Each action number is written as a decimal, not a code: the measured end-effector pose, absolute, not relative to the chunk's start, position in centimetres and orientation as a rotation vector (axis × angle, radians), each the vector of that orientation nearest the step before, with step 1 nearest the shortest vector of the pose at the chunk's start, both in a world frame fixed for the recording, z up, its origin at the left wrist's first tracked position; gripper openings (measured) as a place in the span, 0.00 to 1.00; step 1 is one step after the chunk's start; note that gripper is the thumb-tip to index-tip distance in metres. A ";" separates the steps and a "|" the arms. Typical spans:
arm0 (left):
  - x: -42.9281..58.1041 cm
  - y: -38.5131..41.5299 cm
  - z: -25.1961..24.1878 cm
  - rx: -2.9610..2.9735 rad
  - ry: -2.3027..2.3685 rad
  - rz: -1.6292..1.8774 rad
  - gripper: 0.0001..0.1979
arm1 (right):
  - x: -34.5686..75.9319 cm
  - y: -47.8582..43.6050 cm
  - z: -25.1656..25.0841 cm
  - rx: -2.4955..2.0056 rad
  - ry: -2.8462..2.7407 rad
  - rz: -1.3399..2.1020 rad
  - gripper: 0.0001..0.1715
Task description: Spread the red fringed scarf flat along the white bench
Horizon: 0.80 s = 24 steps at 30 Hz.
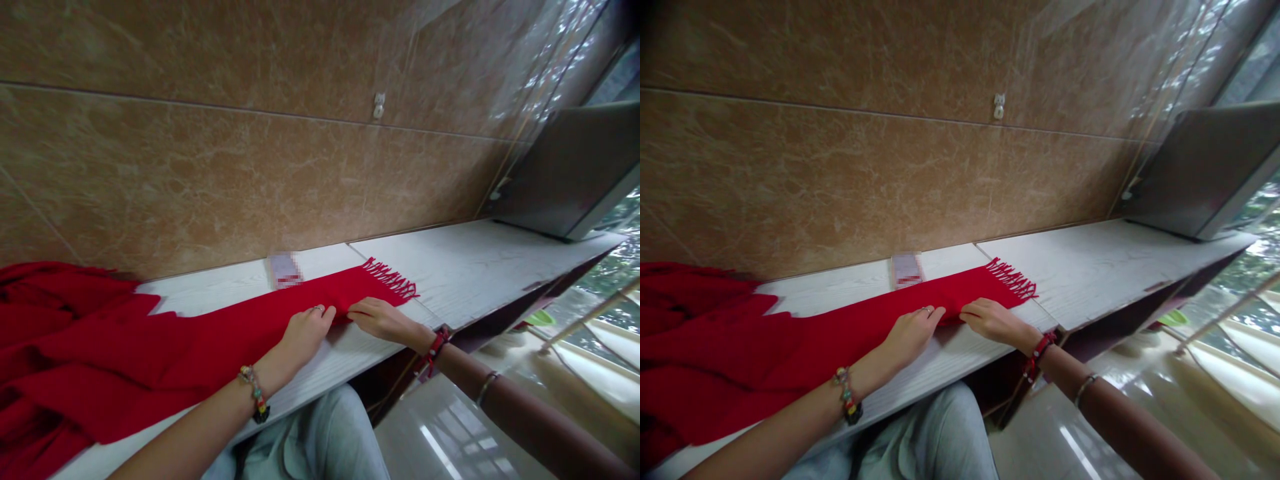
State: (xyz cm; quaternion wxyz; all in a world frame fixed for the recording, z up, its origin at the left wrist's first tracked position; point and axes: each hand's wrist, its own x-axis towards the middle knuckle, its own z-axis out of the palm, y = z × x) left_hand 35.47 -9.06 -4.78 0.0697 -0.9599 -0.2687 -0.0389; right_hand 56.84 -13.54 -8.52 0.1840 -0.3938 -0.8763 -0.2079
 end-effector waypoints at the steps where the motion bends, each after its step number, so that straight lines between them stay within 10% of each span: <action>1: 35.5 -9.0 -4.8 -2.888 -0.808 -0.122 0.12 | 56.8 -13.6 -8.5 -1.112 -2.469 -0.576 0.12; 24: 35.2 -9.5 -5.9 -3.058 -0.655 -0.038 0.12 | 56.5 -14.7 -9.3 -1.247 -2.443 -0.484 0.11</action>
